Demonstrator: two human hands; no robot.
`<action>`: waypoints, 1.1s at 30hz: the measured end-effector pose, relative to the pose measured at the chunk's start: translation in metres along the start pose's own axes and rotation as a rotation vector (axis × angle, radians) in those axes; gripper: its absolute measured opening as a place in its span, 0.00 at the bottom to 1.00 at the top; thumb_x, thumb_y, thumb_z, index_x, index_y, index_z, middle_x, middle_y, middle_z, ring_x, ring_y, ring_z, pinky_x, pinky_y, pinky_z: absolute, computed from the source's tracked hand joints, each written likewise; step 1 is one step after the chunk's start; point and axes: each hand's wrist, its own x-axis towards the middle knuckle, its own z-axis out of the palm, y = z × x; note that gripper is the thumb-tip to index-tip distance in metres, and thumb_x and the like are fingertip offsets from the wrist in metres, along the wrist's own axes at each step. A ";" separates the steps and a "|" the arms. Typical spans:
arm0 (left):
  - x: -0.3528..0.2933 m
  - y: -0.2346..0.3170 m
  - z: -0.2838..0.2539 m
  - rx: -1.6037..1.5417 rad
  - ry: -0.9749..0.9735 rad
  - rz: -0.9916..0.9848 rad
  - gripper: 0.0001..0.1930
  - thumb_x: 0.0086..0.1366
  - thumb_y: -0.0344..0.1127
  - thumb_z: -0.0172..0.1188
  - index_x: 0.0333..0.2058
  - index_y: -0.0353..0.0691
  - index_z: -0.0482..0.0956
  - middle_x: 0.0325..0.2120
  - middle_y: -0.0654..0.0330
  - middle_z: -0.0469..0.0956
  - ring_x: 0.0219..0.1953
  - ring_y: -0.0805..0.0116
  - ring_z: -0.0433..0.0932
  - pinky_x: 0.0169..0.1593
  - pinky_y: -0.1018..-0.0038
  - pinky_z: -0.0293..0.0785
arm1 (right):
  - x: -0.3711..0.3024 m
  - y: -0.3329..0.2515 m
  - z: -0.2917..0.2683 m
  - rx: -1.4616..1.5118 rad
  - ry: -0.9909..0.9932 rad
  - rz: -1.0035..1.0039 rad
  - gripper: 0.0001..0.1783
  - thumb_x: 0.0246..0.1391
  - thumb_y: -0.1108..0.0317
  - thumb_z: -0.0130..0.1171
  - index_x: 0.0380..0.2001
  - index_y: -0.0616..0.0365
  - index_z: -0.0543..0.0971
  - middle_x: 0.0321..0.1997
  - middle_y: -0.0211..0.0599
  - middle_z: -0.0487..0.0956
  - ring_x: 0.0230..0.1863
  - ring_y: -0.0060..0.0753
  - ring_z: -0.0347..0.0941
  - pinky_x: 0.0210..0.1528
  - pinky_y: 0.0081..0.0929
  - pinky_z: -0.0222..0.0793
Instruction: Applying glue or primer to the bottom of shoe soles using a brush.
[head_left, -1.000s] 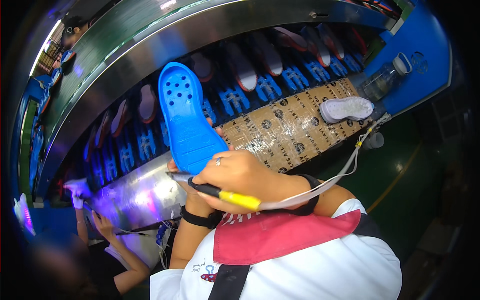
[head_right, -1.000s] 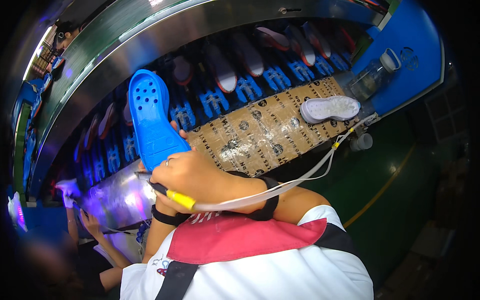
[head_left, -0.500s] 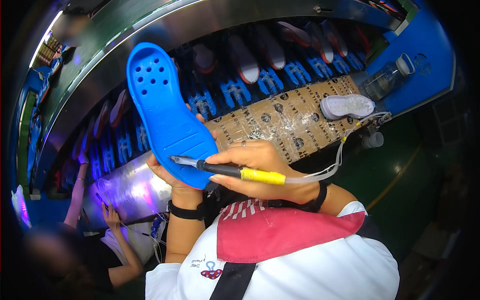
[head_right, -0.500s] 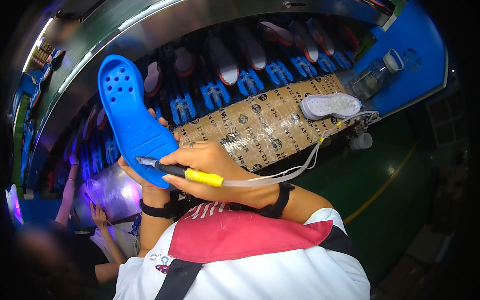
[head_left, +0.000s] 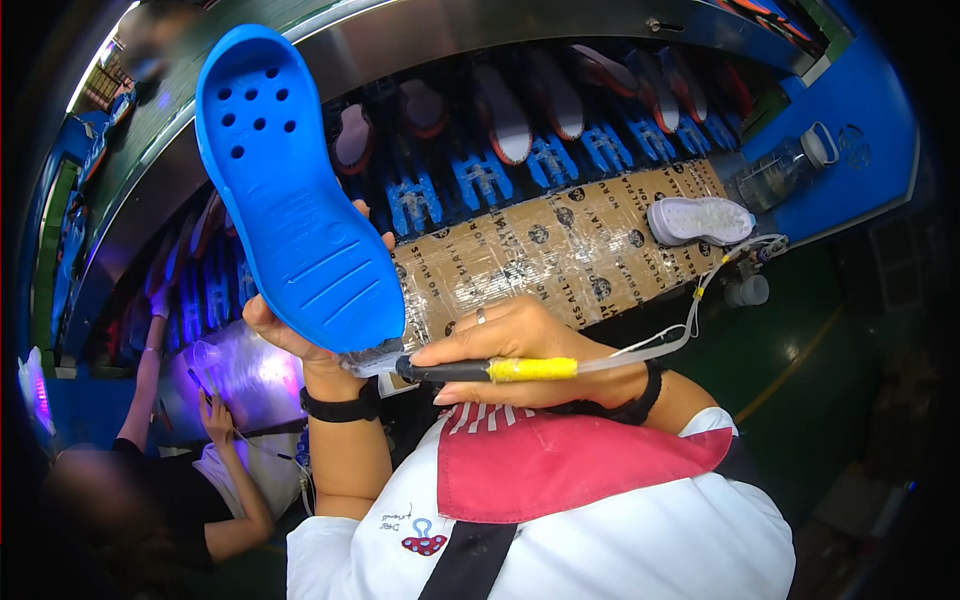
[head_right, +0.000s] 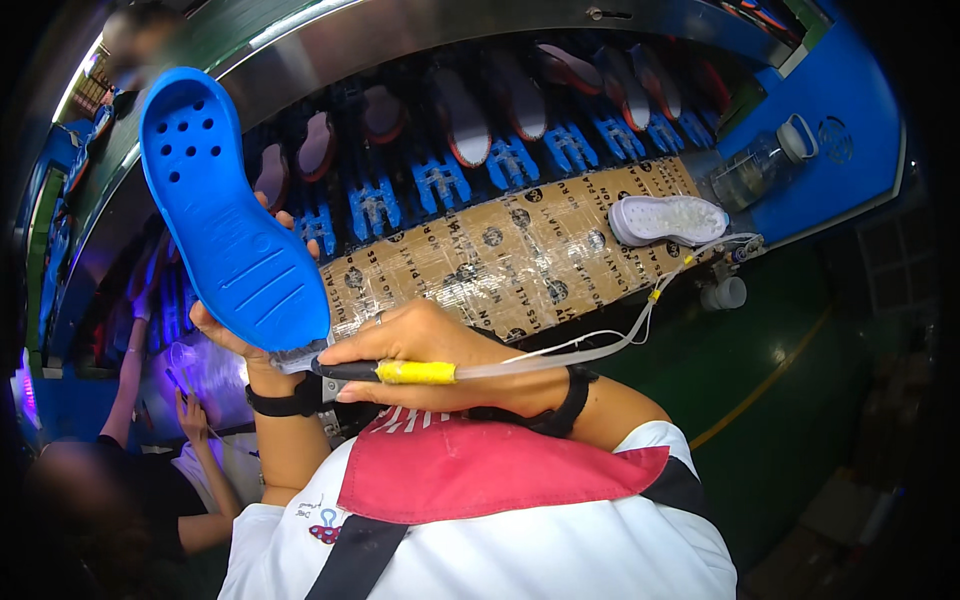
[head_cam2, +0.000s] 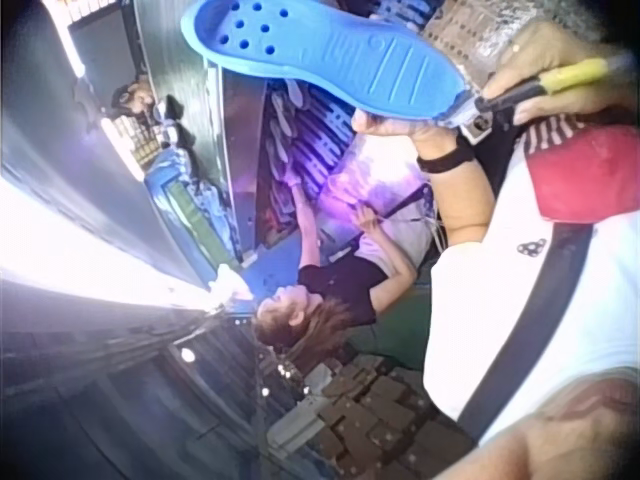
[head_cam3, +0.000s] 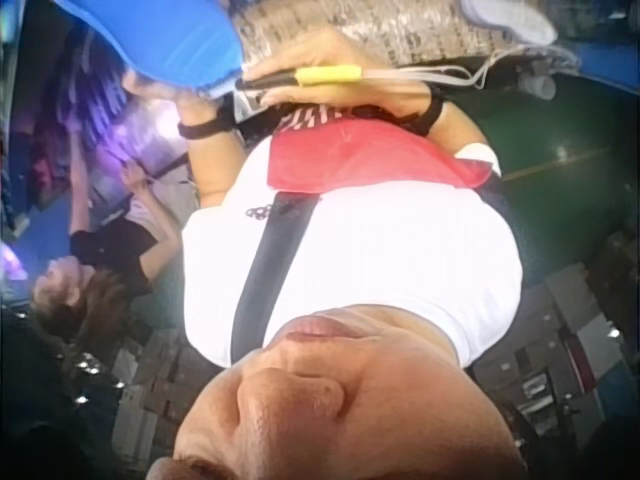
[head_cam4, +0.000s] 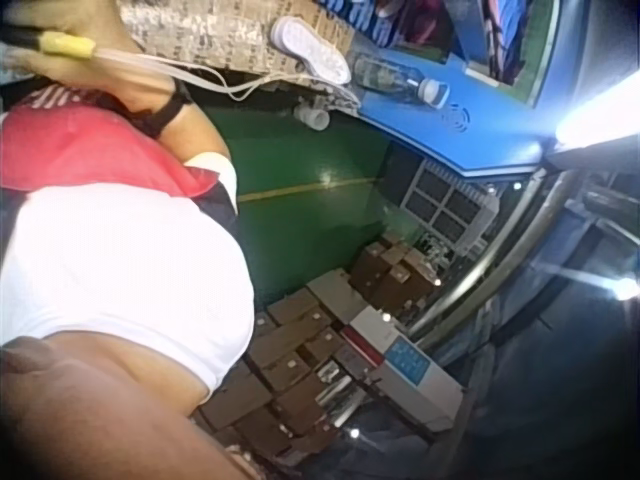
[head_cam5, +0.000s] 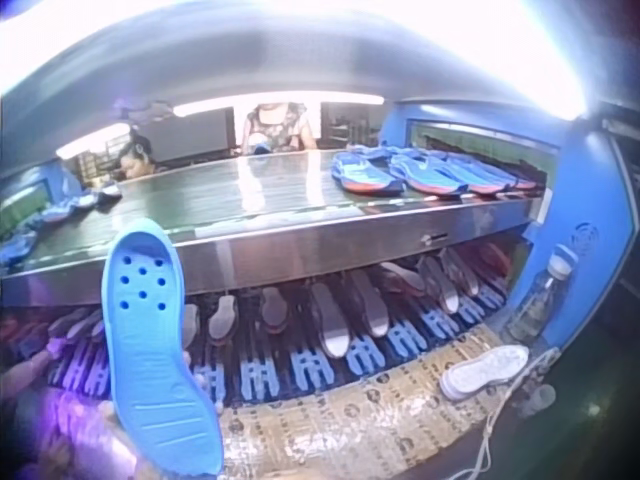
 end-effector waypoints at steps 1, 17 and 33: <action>0.000 0.002 -0.002 -0.059 -0.049 -0.024 0.46 0.48 0.52 0.59 0.62 0.40 0.51 0.59 0.44 0.57 0.61 0.44 0.55 0.60 0.44 0.54 | 0.001 -0.002 -0.001 0.002 -0.005 -0.001 0.18 0.43 0.65 0.66 0.39 0.59 0.79 0.31 0.42 0.80 0.27 0.34 0.75 0.32 0.24 0.70; 0.009 0.026 -0.004 0.081 -0.053 -0.336 0.44 0.52 0.54 0.57 0.62 0.38 0.50 0.58 0.41 0.56 0.52 0.43 0.67 0.51 0.49 0.68 | 0.003 0.011 -0.004 -0.125 0.057 -0.217 0.16 0.40 0.68 0.68 0.36 0.57 0.80 0.23 0.37 0.77 0.22 0.36 0.71 0.27 0.26 0.67; 0.014 0.005 -0.018 0.006 0.223 -0.751 0.26 0.57 0.43 0.43 0.50 0.30 0.68 0.41 0.47 0.76 0.40 0.57 0.77 0.48 0.65 0.72 | 0.000 0.017 0.000 -0.385 -0.068 -0.252 0.10 0.44 0.64 0.62 0.32 0.52 0.77 0.17 0.37 0.72 0.23 0.40 0.72 0.29 0.33 0.69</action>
